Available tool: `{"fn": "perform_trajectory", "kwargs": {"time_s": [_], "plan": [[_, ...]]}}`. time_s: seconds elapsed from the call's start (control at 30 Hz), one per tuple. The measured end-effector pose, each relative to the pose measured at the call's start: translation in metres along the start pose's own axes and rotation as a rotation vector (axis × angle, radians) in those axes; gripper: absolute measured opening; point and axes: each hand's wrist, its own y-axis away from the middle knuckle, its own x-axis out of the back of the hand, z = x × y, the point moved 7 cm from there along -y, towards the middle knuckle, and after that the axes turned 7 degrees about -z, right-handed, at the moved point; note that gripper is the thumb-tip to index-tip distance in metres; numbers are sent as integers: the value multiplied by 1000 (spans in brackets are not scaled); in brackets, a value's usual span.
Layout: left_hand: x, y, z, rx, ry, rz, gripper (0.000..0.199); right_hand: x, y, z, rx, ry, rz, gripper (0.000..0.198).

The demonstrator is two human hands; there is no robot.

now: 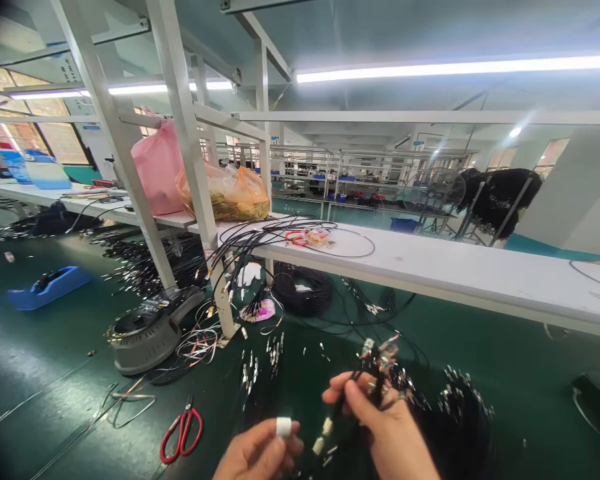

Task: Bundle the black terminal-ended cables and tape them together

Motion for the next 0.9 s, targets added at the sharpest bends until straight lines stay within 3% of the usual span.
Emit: {"fn": "perform_trajectory", "kwargs": {"time_s": [0.13,0.23,0.33,0.47,0.63,0.77,0.9], "plan": [[92,-10,2,28,-240,210,48,33,10,-10,48,-56,135,44],[130,-18,-9,89,-450,260,23,38,11,-6,59,-92,111,42],[119,-34,-30,139,-660,189,20,29,10,0,69,-114,42,30],[71,-57,-67,215,-922,86,14,20,9,6,27,-85,26,30],[51,-74,-99,341,-1076,84,32,15,9,10,18,-169,-28,29],[48,-73,-81,241,-996,66,15,23,6,21,14,-218,-11,29],[27,-48,-39,-7,-800,-4,27,37,-3,27,33,-207,96,37]]}}
